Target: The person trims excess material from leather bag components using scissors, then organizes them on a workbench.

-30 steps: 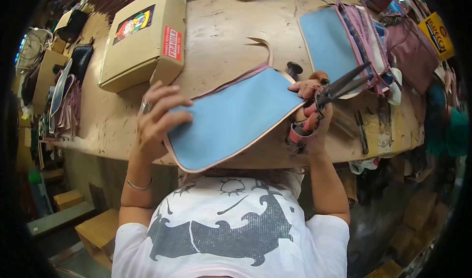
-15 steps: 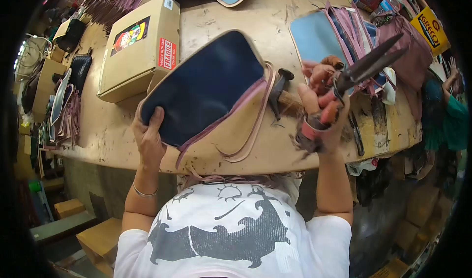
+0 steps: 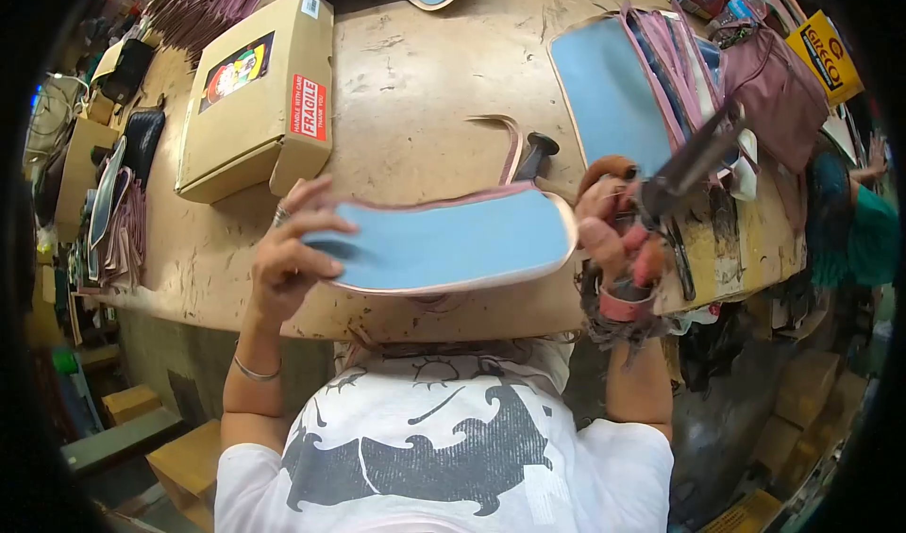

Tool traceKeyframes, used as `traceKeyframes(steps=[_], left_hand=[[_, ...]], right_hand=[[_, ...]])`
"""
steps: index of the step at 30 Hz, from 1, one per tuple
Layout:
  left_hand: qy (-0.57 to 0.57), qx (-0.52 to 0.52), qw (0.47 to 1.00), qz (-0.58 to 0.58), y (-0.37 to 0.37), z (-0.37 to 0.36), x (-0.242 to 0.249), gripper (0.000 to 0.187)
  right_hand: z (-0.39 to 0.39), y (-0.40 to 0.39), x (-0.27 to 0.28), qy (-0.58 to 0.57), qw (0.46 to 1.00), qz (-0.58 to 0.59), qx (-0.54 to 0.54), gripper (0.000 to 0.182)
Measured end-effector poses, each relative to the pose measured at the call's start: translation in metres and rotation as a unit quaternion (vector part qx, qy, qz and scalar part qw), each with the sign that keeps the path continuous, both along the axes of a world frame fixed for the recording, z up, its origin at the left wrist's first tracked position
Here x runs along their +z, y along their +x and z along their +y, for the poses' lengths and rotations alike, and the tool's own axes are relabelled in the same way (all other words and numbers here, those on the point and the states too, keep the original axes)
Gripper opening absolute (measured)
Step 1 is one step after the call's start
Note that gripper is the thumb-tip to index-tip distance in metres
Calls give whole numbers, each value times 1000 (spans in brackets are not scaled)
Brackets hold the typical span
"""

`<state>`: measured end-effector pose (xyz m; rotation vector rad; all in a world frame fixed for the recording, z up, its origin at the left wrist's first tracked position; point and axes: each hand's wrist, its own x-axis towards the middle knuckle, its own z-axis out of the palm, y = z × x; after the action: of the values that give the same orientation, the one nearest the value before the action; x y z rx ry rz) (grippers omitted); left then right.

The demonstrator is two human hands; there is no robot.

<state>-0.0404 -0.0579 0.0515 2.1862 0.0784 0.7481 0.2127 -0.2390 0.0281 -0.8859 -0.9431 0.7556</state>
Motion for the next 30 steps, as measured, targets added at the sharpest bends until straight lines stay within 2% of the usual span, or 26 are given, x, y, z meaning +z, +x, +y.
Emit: traceKeyframes(steps=[1,3,4,5,6,9,11,13,14,15,17,18,19,20,22,23,26,28,29,30], left_hand=[[-25,27,999,-18,1,5,-11,9],[-79,-14,996,-41,5,17,-24,10],[-106,-34,992,-53,10,22,-28,11],[-185,-52,979,-67,17,23,-31,11],[-249,-31,963,-92,27,25,-33,10],[-401,52,903,-143,63,28,-33,15],[-456,115,870,-145,88,21,-32,29],[-651,20,753,-91,83,6,-27,43],[-734,-28,676,-61,78,-5,-26,52],[-755,0,652,-75,75,-20,-29,55],[-579,60,810,-73,64,-42,-34,61],[-476,90,872,-71,62,-45,-37,64],[-356,112,928,-8,61,-42,-43,66],[-231,134,962,57,54,-38,-51,68],[-238,142,953,123,52,-36,-42,71],[-364,125,915,119,57,-27,-27,72],[-567,82,816,74,52,-15,-29,65],[-674,73,735,33,40,-23,-34,60],[-676,46,731,79,31,-26,-31,54],[-631,41,770,87,26,-32,-32,55]], right_hand=[[-2,-6,-1,-48,999,-23,-14,17],[-1,-21,-1,-145,986,-71,-38,17],[0,-19,-2,-184,983,-11,-7,16],[1,-17,-4,-223,973,49,19,17],[4,-23,1,-182,953,-242,5,15],[6,-33,1,-257,956,-140,36,13],[4,-28,-11,-289,954,60,53,16],[5,-35,-12,-225,961,159,-17,17],[4,-35,-14,-211,963,162,-31,17],[4,-34,-17,-197,965,165,-46,17],[2,-25,-25,-199,967,152,-33,17],[3,-24,-28,-175,972,152,-37,19],[4,-26,-31,-152,976,153,-41,22],[4,-29,-37,-132,978,155,-43,25],[5,-25,-44,-116,945,303,53,31],[5,-30,-36,-158,920,358,31,22],[3,-35,-33,-201,961,188,15,20],[4,-37,-28,-240,951,197,-8,23],[4,-37,-26,-254,948,191,-19,24],[5,-38,-24,-268,945,184,-29,26]])
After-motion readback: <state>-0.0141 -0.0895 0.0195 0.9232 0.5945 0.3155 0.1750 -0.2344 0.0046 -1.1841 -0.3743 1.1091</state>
